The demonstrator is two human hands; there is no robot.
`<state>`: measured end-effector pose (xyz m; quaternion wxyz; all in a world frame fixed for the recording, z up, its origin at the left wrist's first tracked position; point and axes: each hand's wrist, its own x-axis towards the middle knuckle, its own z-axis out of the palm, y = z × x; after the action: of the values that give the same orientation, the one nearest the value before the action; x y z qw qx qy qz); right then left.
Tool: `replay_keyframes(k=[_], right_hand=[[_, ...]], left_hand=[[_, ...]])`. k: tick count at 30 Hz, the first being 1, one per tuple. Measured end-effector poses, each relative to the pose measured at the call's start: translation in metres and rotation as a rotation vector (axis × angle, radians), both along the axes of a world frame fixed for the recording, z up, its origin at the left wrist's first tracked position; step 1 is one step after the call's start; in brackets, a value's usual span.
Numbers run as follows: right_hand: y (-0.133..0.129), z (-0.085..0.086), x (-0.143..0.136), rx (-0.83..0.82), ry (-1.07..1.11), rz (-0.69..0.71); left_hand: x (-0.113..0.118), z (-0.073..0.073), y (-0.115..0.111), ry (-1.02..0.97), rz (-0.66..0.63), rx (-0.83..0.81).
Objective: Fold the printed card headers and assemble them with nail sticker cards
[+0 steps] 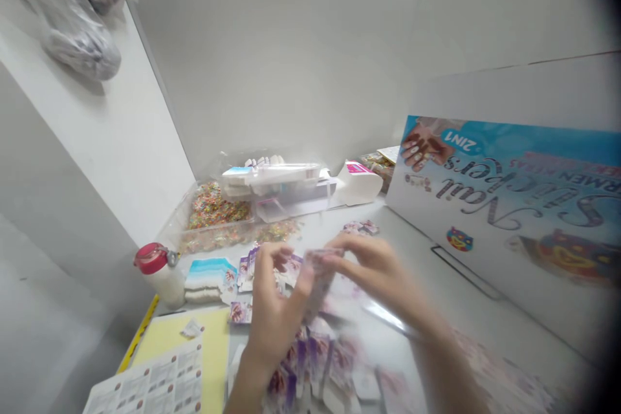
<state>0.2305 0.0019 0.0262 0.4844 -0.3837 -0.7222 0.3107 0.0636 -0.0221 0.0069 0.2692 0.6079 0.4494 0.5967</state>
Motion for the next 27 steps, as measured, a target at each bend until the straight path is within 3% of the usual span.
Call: replay_keyframes(k=[3,5,9,13,17,21,23,25,27], right_hand=[[0.001,-0.002,-0.003,-0.047,0.084,0.013],[0.002,-0.004,-0.004,0.055,0.100,0.041],[0.000,-0.007,-0.004,0.357,-0.145,0.154],[-0.002,-0.008,-0.003,0.428,-0.276,0.129],[0.000,-0.008,-0.004,0.314,-0.092,0.147],[0.005,-0.010,-0.012,-0.075,0.139,0.201],[0.008,-0.012,-0.017,-0.202,0.251,0.192],[0.009,-0.012,-0.020,-0.162,0.281,0.179],[0.009,-0.012,-0.020,-0.008,0.190,0.153]], left_hand=[[-0.001,0.005,0.000,0.042,-0.126,-0.091],[-0.002,0.005,0.002,-0.038,-0.172,-0.137],[-0.004,0.003,0.007,-0.324,-0.142,-0.261],[-0.008,0.007,0.007,-0.571,-0.241,-0.389],[-0.016,0.010,0.005,-0.441,-0.325,-0.305],[-0.020,0.008,0.006,-0.252,-0.440,-0.322],[-0.018,0.007,0.008,-0.255,-0.415,-0.351],[-0.015,0.006,0.010,-0.308,-0.335,-0.353],[-0.014,0.007,0.011,-0.365,-0.269,-0.337]])
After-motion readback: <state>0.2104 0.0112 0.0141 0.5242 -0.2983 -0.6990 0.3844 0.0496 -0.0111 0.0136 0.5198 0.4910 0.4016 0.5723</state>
